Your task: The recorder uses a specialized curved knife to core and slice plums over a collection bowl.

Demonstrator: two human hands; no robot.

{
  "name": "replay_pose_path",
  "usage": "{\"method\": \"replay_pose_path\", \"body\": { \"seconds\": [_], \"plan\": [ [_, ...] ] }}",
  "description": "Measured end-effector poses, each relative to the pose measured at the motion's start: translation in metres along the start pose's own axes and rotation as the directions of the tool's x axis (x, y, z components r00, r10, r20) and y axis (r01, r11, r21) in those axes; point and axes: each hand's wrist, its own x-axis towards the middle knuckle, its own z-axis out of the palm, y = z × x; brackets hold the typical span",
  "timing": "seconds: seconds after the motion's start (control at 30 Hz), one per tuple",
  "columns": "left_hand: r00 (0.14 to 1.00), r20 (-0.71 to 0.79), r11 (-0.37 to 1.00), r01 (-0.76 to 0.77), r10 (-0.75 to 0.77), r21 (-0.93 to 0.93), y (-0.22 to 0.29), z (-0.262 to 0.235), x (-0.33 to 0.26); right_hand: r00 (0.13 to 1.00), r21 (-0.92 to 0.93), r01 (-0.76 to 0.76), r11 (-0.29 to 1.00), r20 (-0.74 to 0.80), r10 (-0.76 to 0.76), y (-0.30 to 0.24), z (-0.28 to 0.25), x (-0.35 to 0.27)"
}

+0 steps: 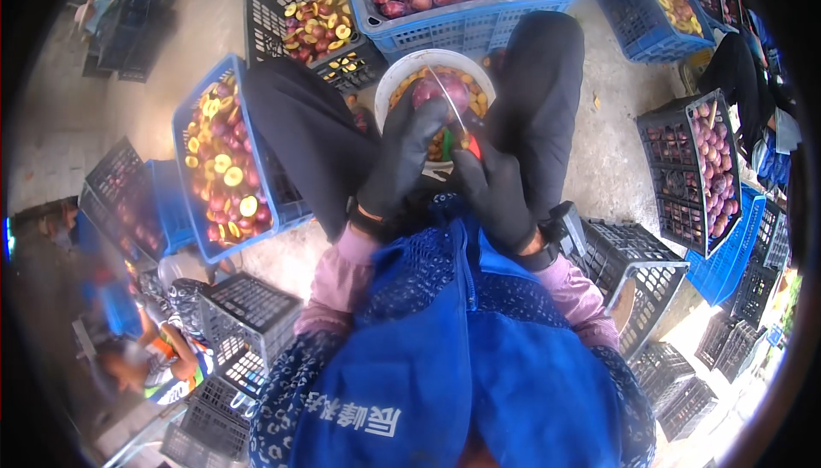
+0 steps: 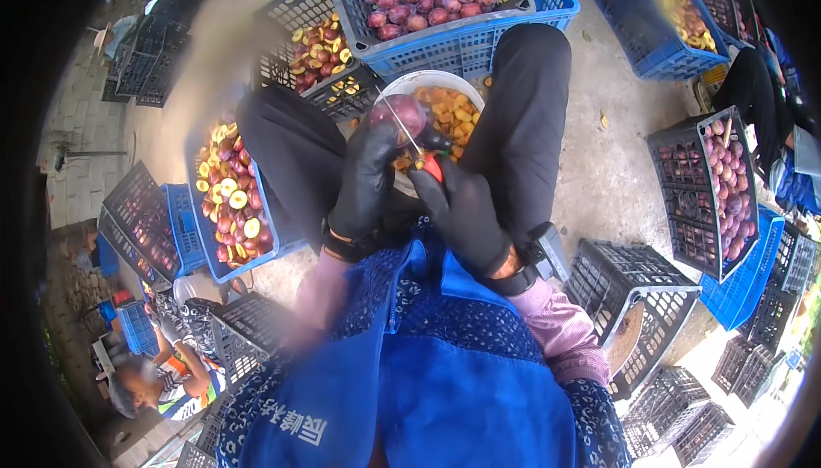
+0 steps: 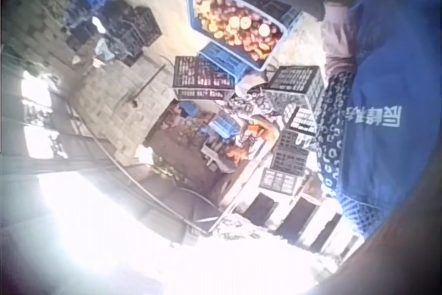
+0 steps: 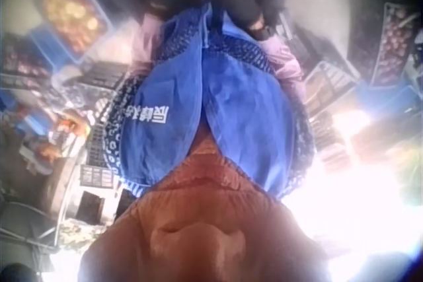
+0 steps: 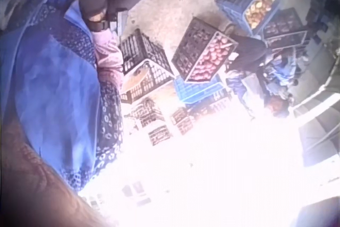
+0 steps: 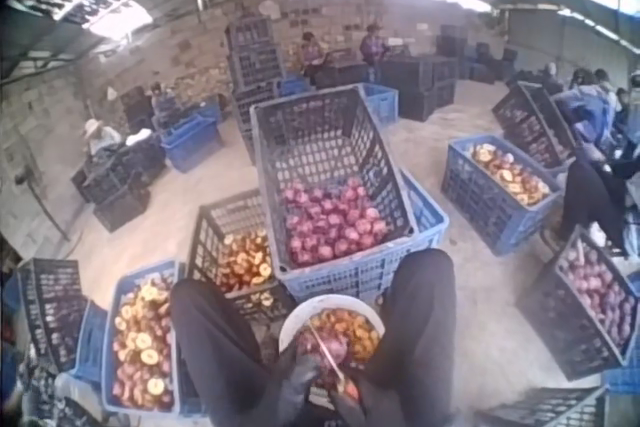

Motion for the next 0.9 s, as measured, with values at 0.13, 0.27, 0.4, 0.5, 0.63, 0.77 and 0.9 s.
{"method": "replay_pose_path", "body": {
  "seconds": [0.13, 0.27, 0.4, 0.5, 0.63, 0.77, 0.9],
  "plan": [
    [0.816, 0.465, 0.302, -0.565, 0.345, 0.768, 0.016, -0.010, -0.002, 0.998, -0.003, -0.043, 0.999, 0.054, 0.043, -0.005, -0.016, 0.001],
    [0.990, 0.130, 0.794, -0.122, 0.055, 0.596, 0.008, -0.016, 0.010, 0.962, -0.032, 0.181, 0.983, 0.215, -0.170, -0.008, -0.038, 0.013],
    [0.998, 0.038, 0.998, 0.051, -0.052, 0.042, 0.010, 0.004, 0.002, 0.994, -0.035, 0.028, 0.999, 0.110, -0.024, -0.013, -0.032, 0.011],
    [0.988, 0.064, 0.965, 0.154, -0.144, -0.210, 0.003, 0.007, 0.006, 0.987, -0.136, 0.139, 0.981, -0.060, -0.148, 0.000, -0.014, 0.008],
    [0.998, 0.049, 0.997, 0.037, -0.041, 0.072, 0.000, 0.004, 0.011, 0.980, -0.209, 0.158, 0.965, -0.089, -0.180, 0.004, -0.015, 0.008],
    [0.979, 0.081, 0.894, -0.202, 0.185, 0.401, 0.004, 0.007, 0.009, 0.999, -0.090, 0.048, 0.995, 0.022, -0.046, 0.005, -0.020, 0.007],
    [0.970, 0.068, 0.827, -0.235, 0.234, 0.511, 0.003, 0.001, 0.015, 0.962, 0.051, -0.196, 0.979, 0.206, 0.182, -0.001, -0.027, 0.015]
  ]
}}
